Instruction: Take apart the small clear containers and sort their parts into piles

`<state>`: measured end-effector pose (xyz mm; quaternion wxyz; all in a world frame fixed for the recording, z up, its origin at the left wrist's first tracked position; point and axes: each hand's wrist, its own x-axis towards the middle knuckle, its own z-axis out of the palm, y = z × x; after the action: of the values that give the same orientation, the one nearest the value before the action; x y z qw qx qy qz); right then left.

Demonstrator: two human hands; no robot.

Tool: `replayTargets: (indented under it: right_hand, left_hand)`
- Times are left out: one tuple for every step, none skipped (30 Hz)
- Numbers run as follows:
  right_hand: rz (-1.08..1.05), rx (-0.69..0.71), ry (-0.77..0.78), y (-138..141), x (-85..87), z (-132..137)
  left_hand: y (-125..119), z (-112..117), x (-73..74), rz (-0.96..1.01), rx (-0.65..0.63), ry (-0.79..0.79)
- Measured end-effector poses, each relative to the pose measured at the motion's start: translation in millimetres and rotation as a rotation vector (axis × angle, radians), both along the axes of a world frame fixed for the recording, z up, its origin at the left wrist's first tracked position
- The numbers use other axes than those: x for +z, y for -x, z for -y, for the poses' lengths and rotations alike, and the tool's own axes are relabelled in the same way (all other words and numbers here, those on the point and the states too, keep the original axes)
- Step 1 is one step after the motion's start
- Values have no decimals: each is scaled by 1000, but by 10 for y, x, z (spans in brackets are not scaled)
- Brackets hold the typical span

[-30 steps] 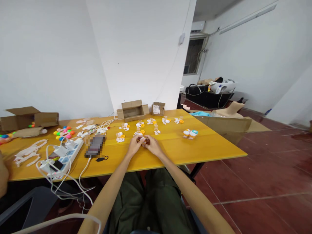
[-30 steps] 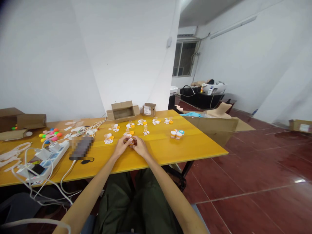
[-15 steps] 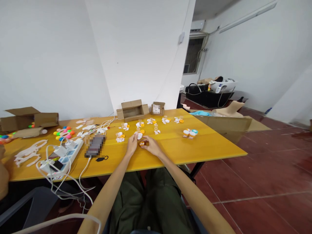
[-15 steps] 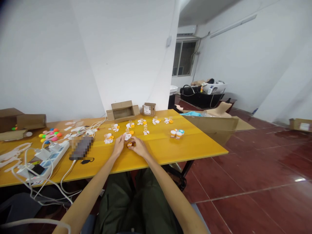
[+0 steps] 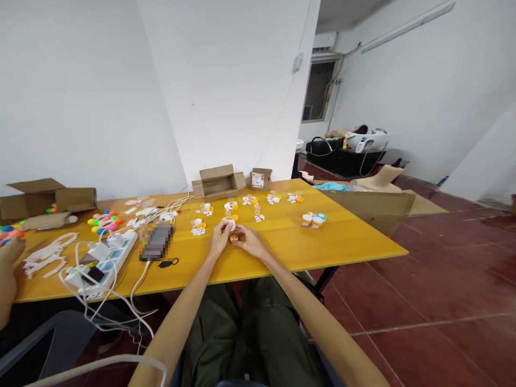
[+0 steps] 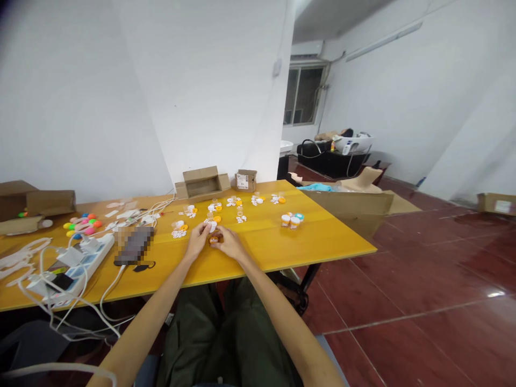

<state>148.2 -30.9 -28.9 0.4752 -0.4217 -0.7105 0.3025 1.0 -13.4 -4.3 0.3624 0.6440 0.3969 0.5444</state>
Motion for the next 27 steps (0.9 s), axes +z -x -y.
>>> replayTargets:
  right_hand:
    - [-4, 2, 1, 3, -8, -5]
    - [-12, 4, -1, 6, -18, -10]
    - [-23, 3, -5, 10, -29, -15]
    - [-36, -4, -11, 14, -40, -20]
    - [-52, -17, -17, 17, -48, -24]
    - [-71, -32, -20, 19, -53, -27]
    - [-90, -44, -22, 20, -54, -27]
    - [-108, -48, -24, 20, -50, -25]
    - [-124, -44, -29, 18, -42, -20]
    - [-138, -34, -40, 15, -30, -14]
    - [-148, -26, -59, 12, -17, -6]
    - [-152, -24, -84, 9, -4, 2]
    - [-143, -39, -113, 6, 8, 10]
    - [-123, -66, -140, 5, 17, 16]
    - [-95, -98, -162, 5, 23, 19]
    - [-65, -128, -176, 7, 25, 20]
    - [-35, -155, -183, 8, 25, 18]
    - [-10, -176, -183, 8, 23, 13]
    - [9, -194, -180, 4, 20, 5]
    - [27, -214, -175, -6, 17, -6]
    - [49, -242, -170, -24, 15, -18]
    - [75, -277, -163, -52, 14, -32]
    - [104, -315, -155, -90, 15, -47]
    - [136, -357, -145, -136, 18, -62]
    - [171, -397, -132, -187, 22, -75]
    - [210, -434, -117, -242, 29, -87]
    - [252, -466, -103, -295, 37, -98]
  left_hand:
    - [-3, 3, 3, 5, -6, 2]
    - [-6, 7, 5, 9, -11, 5]
    - [-8, 11, 7, 12, -16, 8]
    - [-9, 15, 9, 14, -21, 11]
    - [-9, 18, 10, 16, -26, 15]
    - [-10, 22, 11, 17, -31, 19]
    - [-9, 24, 11, 17, -37, 23]
    - [-9, 26, 11, 17, -42, 26]
    - [-8, 27, 11, 16, -47, 29]
    - [-8, 27, 10, 16, -51, 32]
    - [-8, 27, 9, 15, -54, 34]
    - [-8, 25, 8, 14, -57, 35]
    - [-8, 23, 6, 12, -58, 36]
    - [-9, 21, 4, 8, -60, 37]
    - [-9, 18, 2, 4, -61, 37]
    - [-9, 16, -1, -2, -63, 36]
    - [-9, 14, -4, -8, -63, 35]
    - [-9, 13, -8, -15, -62, 32]
    - [-8, 12, -12, -23, -60, 29]
    - [-7, 12, -17, -32, -58, 24]
    - [-6, 12, -22, -41, -54, 20]
    - [-4, 11, -28, -52, -49, 15]
    - [-3, 11, -33, -64, -43, 11]
    - [-1, 10, -38, -77, -38, 9]
    - [0, 9, -42, -92, -33, 8]
    - [1, 7, -46, -108, -29, 9]
    - [2, 5, -48, -125, -27, 11]
